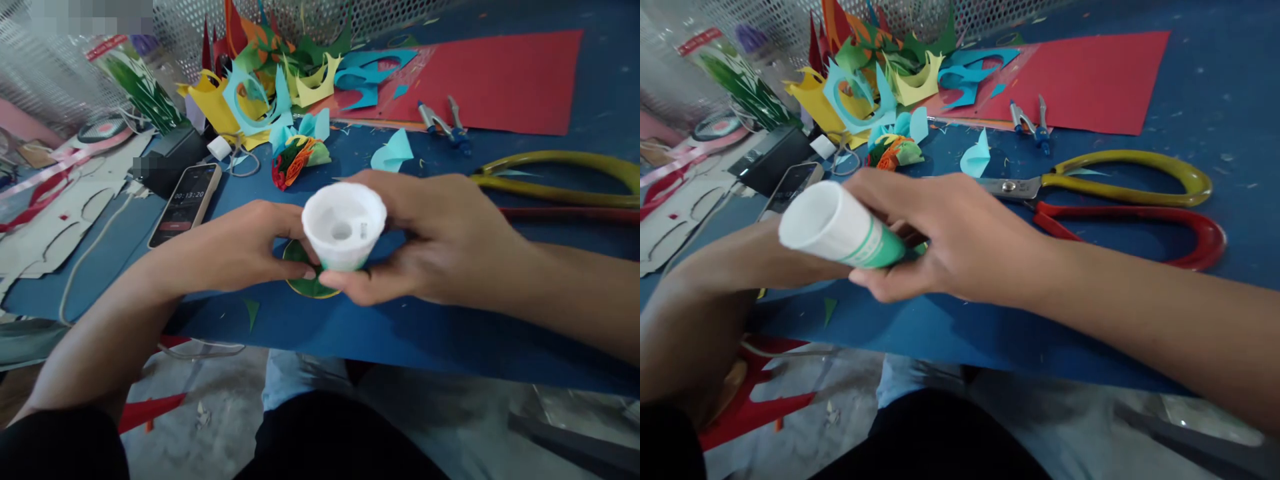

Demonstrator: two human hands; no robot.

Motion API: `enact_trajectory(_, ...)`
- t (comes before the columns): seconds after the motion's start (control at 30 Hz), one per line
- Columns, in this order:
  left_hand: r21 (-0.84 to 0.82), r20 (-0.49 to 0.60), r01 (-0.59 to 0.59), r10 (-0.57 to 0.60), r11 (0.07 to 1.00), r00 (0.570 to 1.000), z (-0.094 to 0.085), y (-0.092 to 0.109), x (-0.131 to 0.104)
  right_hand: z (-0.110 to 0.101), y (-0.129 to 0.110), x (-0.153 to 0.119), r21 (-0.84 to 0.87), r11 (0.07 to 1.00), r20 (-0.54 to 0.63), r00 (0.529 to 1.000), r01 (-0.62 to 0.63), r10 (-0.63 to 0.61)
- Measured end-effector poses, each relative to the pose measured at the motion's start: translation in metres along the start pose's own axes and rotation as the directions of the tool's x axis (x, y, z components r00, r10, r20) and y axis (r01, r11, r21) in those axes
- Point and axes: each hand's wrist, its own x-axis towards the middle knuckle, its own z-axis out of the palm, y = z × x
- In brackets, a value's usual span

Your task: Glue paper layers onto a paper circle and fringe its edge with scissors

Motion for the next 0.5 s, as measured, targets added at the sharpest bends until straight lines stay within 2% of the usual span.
enact_trajectory(0.1,-0.113,0.129,-0.054,0.069,0.992,0.989,0.004,-0.005,0.001,-0.008,0.007,-0.002,-0.004,0.999,-0.094,0.995,-0.043,0.043)
enact_trajectory(0.17,-0.125,0.141,-0.012,0.03,0.992,0.989,0.006,-0.006,0.003,-0.016,0.012,-0.002,0.003,0.996,-0.225,0.971,-0.085,0.084)
enact_trajectory(0.23,-0.126,0.148,0.016,0.003,0.992,0.989,0.007,-0.004,0.004,-0.024,0.014,0.0,-0.002,0.992,-0.401,0.909,-0.123,0.112)
enact_trajectory(0.3,-0.108,0.134,0.035,-0.021,0.994,0.991,0.009,0.0,0.004,-0.03,0.015,0.002,-0.01,0.992,-0.522,0.847,-0.126,0.102)
enact_trajectory(0.37,-0.065,0.104,0.064,-0.057,0.996,0.993,0.014,0.007,0.003,-0.033,0.015,0.003,-0.021,0.994,-0.551,0.831,-0.107,0.078)
enact_trajectory(0.5,0.111,-0.014,0.098,-0.097,0.989,0.995,0.029,0.02,0.001,-0.027,0.012,0.0,-0.063,0.992,-0.455,0.888,-0.11,0.069)
